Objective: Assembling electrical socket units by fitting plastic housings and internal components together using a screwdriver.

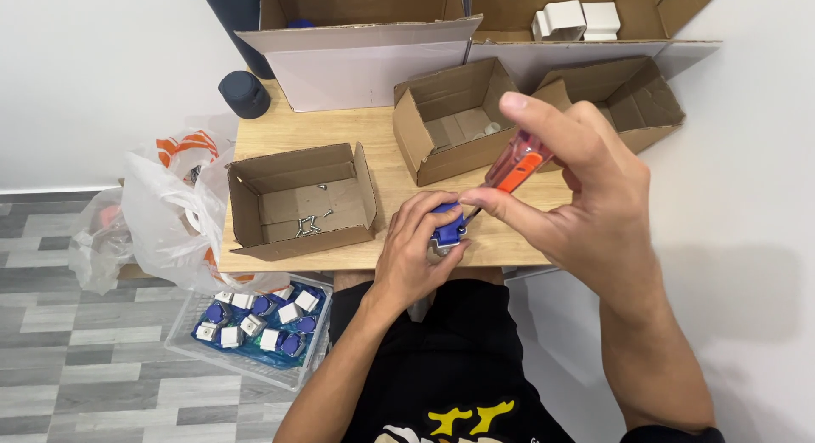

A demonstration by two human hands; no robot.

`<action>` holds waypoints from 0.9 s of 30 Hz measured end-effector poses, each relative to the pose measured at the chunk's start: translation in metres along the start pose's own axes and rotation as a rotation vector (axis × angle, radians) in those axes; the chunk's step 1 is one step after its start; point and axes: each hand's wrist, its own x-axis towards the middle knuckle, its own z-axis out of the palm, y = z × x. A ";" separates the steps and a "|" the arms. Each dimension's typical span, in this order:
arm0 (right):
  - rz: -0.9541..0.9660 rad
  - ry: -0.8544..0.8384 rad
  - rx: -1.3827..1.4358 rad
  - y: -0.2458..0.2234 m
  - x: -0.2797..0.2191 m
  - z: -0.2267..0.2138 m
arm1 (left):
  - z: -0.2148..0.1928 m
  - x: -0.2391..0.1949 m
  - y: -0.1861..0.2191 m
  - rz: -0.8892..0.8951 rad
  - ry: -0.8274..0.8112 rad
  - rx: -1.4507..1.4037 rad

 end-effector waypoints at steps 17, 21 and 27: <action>0.108 0.004 0.170 -0.002 0.005 -0.002 | -0.003 0.001 0.004 0.004 -0.002 -0.004; 0.033 -0.045 0.076 0.002 0.008 -0.004 | -0.003 0.002 0.004 0.009 0.007 -0.003; 0.244 -0.248 0.531 -0.017 0.019 -0.021 | -0.005 0.003 0.006 0.000 0.009 -0.002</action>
